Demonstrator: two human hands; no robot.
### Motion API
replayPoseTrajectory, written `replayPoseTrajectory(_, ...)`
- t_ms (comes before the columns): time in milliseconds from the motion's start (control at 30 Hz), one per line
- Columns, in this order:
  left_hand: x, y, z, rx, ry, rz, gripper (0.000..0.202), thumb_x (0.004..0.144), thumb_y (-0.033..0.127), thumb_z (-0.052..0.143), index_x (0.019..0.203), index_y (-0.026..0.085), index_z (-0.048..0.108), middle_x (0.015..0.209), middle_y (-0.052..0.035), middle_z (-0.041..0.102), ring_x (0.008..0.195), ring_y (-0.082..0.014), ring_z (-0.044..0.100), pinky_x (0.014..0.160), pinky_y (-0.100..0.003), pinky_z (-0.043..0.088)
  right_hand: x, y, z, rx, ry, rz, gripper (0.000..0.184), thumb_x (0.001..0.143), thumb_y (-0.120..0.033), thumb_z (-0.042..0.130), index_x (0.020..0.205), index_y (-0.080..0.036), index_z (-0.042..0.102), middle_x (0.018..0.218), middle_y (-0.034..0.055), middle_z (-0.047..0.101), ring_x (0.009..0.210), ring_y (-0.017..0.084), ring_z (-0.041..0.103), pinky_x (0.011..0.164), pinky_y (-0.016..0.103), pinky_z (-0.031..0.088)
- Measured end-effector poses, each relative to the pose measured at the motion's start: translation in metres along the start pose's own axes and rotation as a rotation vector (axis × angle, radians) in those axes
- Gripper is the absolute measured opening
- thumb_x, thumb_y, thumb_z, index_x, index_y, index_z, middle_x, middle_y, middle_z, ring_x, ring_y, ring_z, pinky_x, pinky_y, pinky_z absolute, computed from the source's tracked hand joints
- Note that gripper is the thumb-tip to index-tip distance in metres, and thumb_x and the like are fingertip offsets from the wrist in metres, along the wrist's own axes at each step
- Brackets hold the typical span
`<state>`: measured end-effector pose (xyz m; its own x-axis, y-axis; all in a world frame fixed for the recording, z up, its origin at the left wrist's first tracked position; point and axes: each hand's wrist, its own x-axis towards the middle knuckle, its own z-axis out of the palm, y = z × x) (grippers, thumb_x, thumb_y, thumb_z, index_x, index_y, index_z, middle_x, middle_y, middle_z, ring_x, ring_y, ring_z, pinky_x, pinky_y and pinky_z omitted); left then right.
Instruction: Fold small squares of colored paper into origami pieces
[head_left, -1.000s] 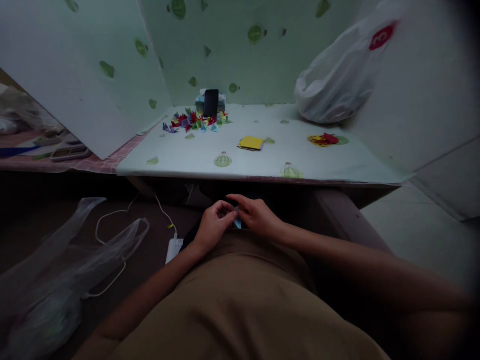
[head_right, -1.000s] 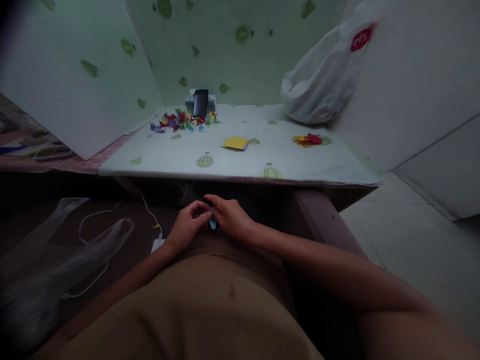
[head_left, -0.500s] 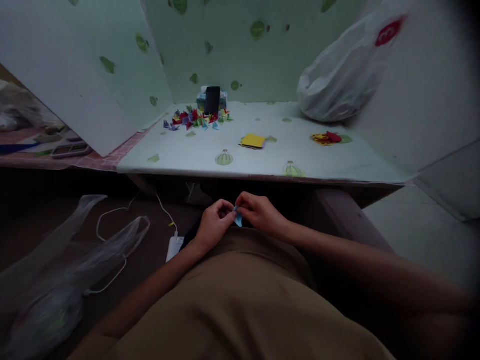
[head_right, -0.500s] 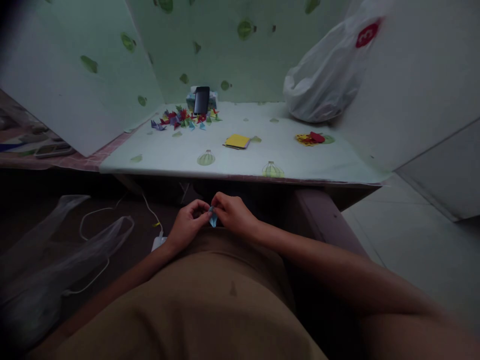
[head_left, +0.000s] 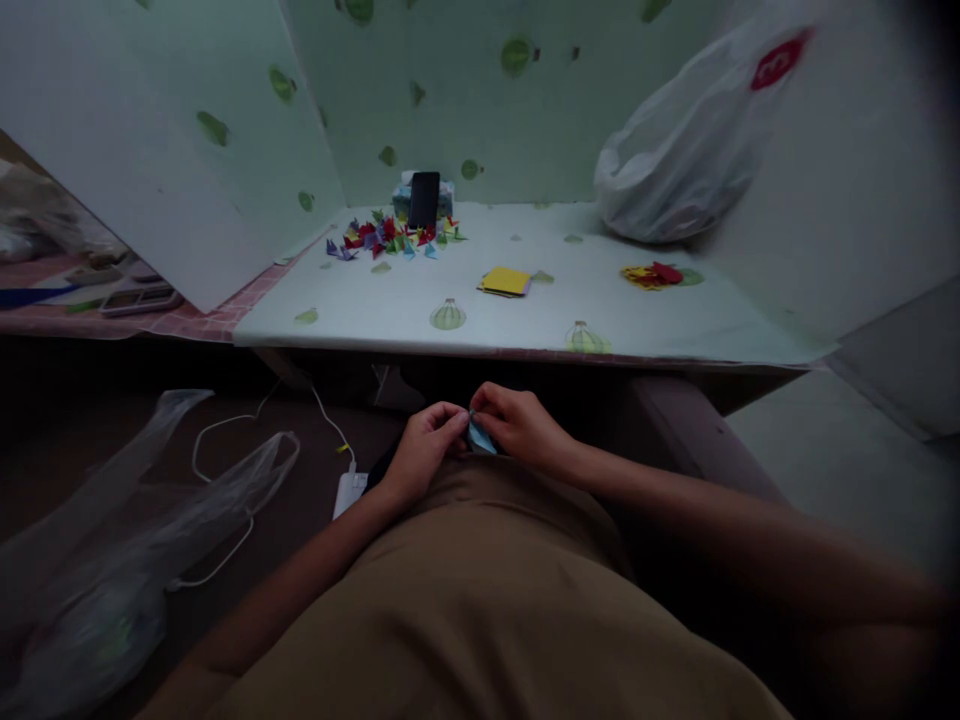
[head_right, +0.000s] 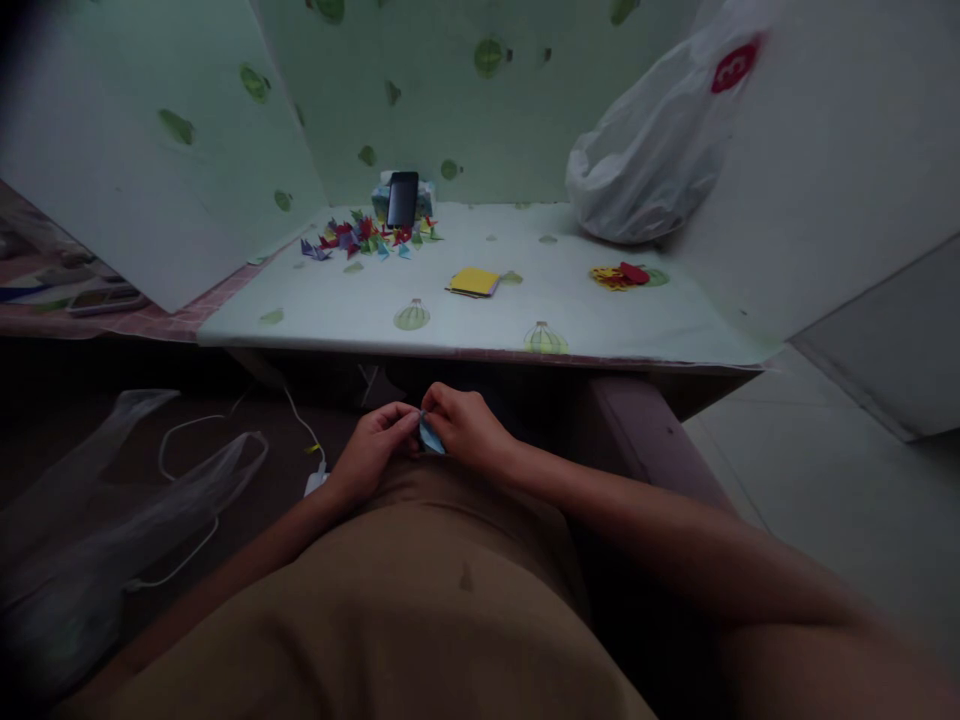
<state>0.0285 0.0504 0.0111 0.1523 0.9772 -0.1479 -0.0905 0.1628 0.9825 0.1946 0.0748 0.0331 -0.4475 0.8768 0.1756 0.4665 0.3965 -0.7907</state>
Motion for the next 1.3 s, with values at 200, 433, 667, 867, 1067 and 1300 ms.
replayPoseTrajectory(200, -0.0004, -0.0005, -0.0005, -0.003, 0.005, 0.001, 0.026, 0.075, 0.039, 0.070, 0.082, 0.014, 0.065, 0.066, 0.0016, 0.059, 0.055, -0.0086, 0.052, 0.055, -0.021, 0.044, 0.0005, 0.0018, -0.0001, -0.002, 0.018, -0.015, 0.005, 0.083, -0.014, 0.052, 0.081, -0.015, 0.056, 0.072, 0.0002, 0.059, 0.064, 0.011, 0.050, 0.059, 0.023, 0.036)
replayPoseTrajectory(433, -0.0006, -0.0013, -0.0011, -0.008, -0.004, -0.002, 0.027, 0.076, 0.040, 0.070, 0.081, 0.014, 0.066, 0.066, 0.0015, 0.059, 0.057, -0.0086, 0.051, 0.057, -0.021, 0.045, 0.0006, 0.0007, -0.0006, -0.005, 0.018, -0.019, 0.008, 0.085, -0.018, 0.053, 0.077, -0.016, 0.056, 0.068, -0.0011, 0.056, 0.061, 0.010, 0.047, 0.058, 0.022, 0.034)
replayPoseTrajectory(667, -0.0005, -0.0022, -0.0015, 0.001, -0.015, -0.011, 0.027, 0.076, 0.040, 0.070, 0.084, 0.014, 0.066, 0.068, 0.0008, 0.059, 0.059, -0.0096, 0.052, 0.058, -0.022, 0.047, -0.0007, 0.0015, 0.0033, -0.026, 0.057, -0.008, 0.009, 0.082, -0.014, 0.052, 0.073, -0.017, 0.053, 0.061, -0.0032, 0.052, 0.055, 0.009, 0.043, 0.054, 0.021, 0.031)
replayPoseTrajectory(867, -0.0006, -0.0012, -0.0005, -0.020, -0.003, -0.030, 0.025, 0.073, 0.037, 0.072, 0.083, 0.015, 0.066, 0.070, 0.0009, 0.060, 0.059, -0.0098, 0.053, 0.057, -0.023, 0.049, -0.0043, -0.0008, 0.0049, -0.074, 0.061, -0.022, 0.009, 0.085, -0.016, 0.050, 0.077, -0.017, 0.052, 0.064, -0.0017, 0.056, 0.056, 0.009, 0.045, 0.055, 0.021, 0.031)
replayPoseTrajectory(1067, -0.0013, 0.0009, 0.0007, -0.028, 0.010, -0.039, 0.024, 0.073, 0.036, 0.071, 0.083, 0.014, 0.066, 0.068, 0.0007, 0.060, 0.058, -0.0094, 0.053, 0.055, -0.022, 0.048, -0.0048, -0.0009, 0.0057, -0.207, 0.041, -0.042, 0.009, 0.088, -0.019, 0.047, 0.081, -0.018, 0.052, 0.067, 0.0003, 0.058, 0.056, 0.011, 0.048, 0.055, 0.022, 0.030)
replayPoseTrajectory(1300, -0.0020, 0.0034, 0.0044, -0.104, -0.014, -0.084, 0.027, 0.074, 0.040, 0.070, 0.078, 0.014, 0.063, 0.066, 0.0020, 0.055, 0.057, -0.0088, 0.051, 0.052, -0.021, 0.047, -0.0065, 0.0007, 0.0086, -0.423, 0.015, -0.062, 0.010, 0.090, -0.021, 0.043, 0.088, -0.018, 0.052, 0.069, 0.0039, 0.062, 0.057, 0.014, 0.051, 0.055, 0.024, 0.027)
